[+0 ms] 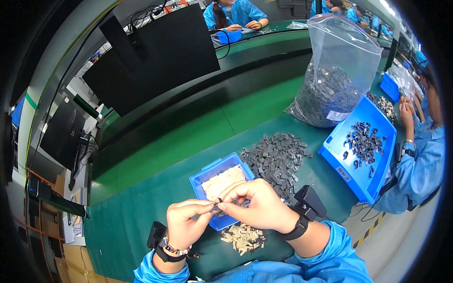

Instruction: Sort and assemble small plastic and metal components at a manufacturing workbench.

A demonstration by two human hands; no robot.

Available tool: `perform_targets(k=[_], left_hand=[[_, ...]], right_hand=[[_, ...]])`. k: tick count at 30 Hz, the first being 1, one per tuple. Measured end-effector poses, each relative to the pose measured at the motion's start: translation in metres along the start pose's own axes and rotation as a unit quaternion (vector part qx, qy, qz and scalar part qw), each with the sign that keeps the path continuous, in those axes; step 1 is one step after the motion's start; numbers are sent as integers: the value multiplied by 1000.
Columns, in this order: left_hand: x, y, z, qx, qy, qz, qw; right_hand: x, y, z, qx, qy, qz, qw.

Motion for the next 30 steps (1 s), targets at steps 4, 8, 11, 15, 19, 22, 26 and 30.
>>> perform_targets(k=[4,8,11,15,19,22,26,30], left_hand=[[6,1,-1,6,1,14,1000],[7,1,-2,15,15,15,1000],[9,2,-2,21,12,20,999],[12,1,-1,26,3,23,999],[9,0,-3,35,1,27,999],[5,-1,-6,50,22,23,998],[4,-2,-7,61,31,19,997],[3,-2,-8,67,39,18,997]], right_hand=[[-7,0,2,-24,1,-57,998],[-15,2,2,-16,19,-124,992],[-18,2,3,-12,24,-136,990],[-17,2,3,-5,24,-131,991],[-17,4,3,-10,35,-160,986],[-17,3,3,-4,41,-143,989],[-13,0,2,49,72,-97,991],[-12,1,3,50,77,-96,991]])
Point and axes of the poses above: each hand's wrist, its own z-axis away from the middle knuckle, its own y-axis out of the palm, x = y × z, the point moved 4 cm from there along -z, towards the middle knuckle, and after that the axes turned 6 degrees about -y, right-handed, at the moved point
